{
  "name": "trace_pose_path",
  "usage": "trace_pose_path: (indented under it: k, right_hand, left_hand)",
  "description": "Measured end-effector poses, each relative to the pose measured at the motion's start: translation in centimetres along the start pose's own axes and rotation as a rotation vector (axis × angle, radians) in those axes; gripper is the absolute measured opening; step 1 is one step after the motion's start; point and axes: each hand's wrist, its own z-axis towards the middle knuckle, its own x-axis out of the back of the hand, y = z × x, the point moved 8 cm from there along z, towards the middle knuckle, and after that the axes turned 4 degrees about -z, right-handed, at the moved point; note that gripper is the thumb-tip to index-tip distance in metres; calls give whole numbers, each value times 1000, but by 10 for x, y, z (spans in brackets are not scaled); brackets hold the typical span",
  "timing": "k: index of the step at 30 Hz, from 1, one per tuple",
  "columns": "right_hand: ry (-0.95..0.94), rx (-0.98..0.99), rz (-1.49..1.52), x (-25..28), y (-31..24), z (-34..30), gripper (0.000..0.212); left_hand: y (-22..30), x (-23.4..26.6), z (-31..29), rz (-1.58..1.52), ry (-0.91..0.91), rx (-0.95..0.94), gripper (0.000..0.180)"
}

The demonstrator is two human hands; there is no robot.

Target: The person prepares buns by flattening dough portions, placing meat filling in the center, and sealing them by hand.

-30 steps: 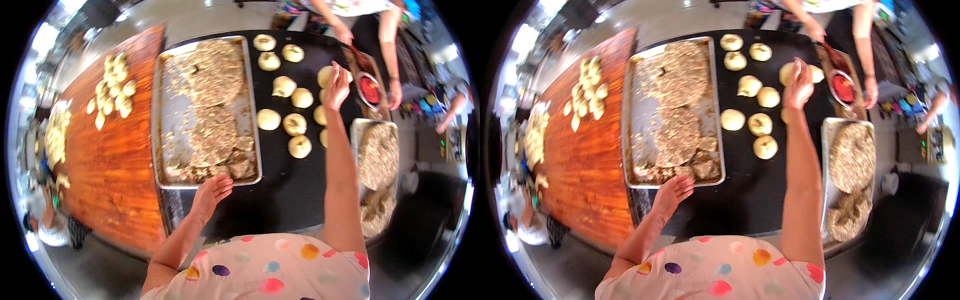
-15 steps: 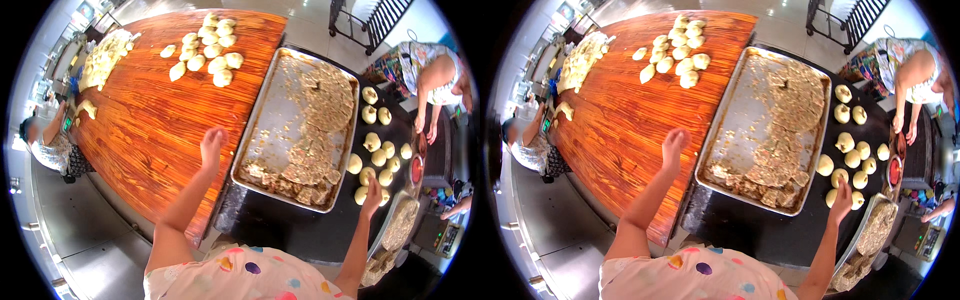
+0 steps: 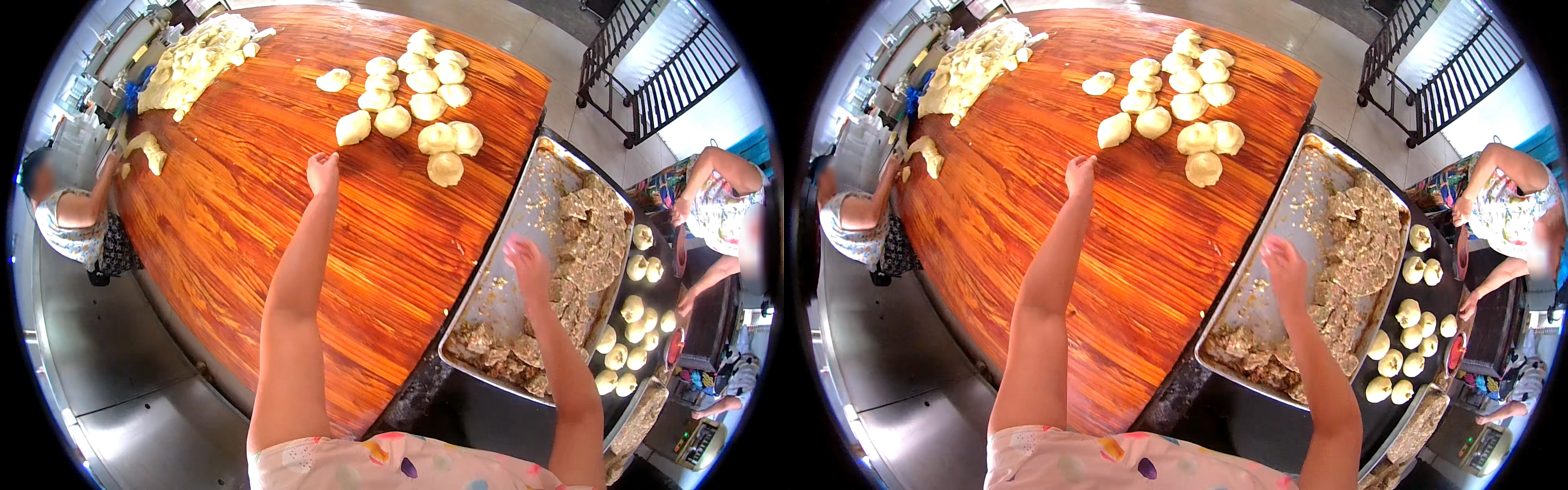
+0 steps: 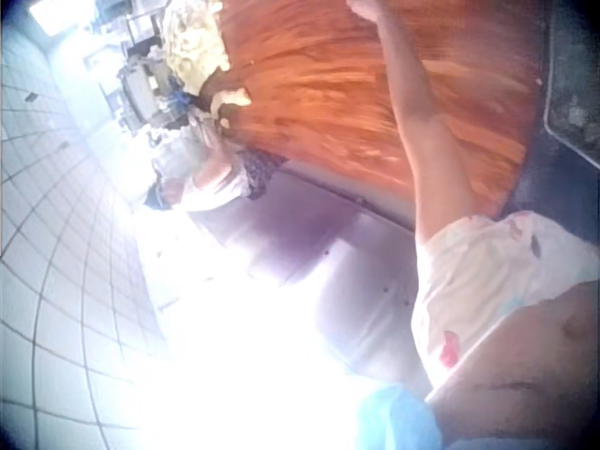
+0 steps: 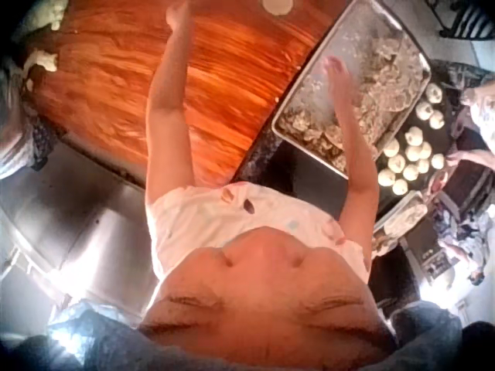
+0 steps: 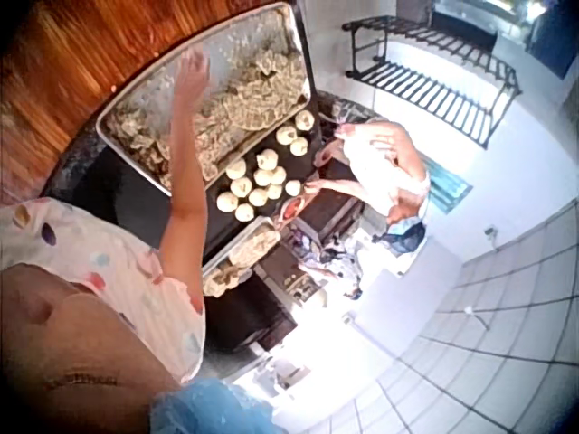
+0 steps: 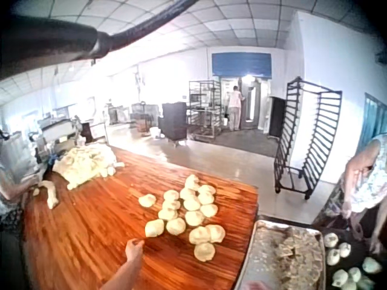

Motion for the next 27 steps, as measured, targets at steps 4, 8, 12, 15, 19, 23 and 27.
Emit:
trace_pose_path:
  k: [4,8,12,15,19,23,27]
  right_hand:
    - [47,119,-134,-68,-10,93,42]
    - [106,-37,-206,-115,-11,157,59]
    - [99,-247,-133,-139,-13,179,58]
    - [-103,-415,-219,-143,-18,168,45]
    - [-213,83,-565,-175,-63,143,47]
    - [-113,185,-337,-146,-76,155,42]
    - [-71,169,34,-109,-80,207,44]
  left_hand:
    - [26,-24,37,36,5,-24,58]
    - [33,-46,86,147,-3,-120,65]
    - [24,-82,109,122,-340,5,59]
    - [50,-112,54,427,-763,-22,44]
    - [54,-85,44,-152,-633,-184,63]
    - [65,-110,47,-454,-749,-15,66]
    - [67,-152,37,-292,-687,-106,62]
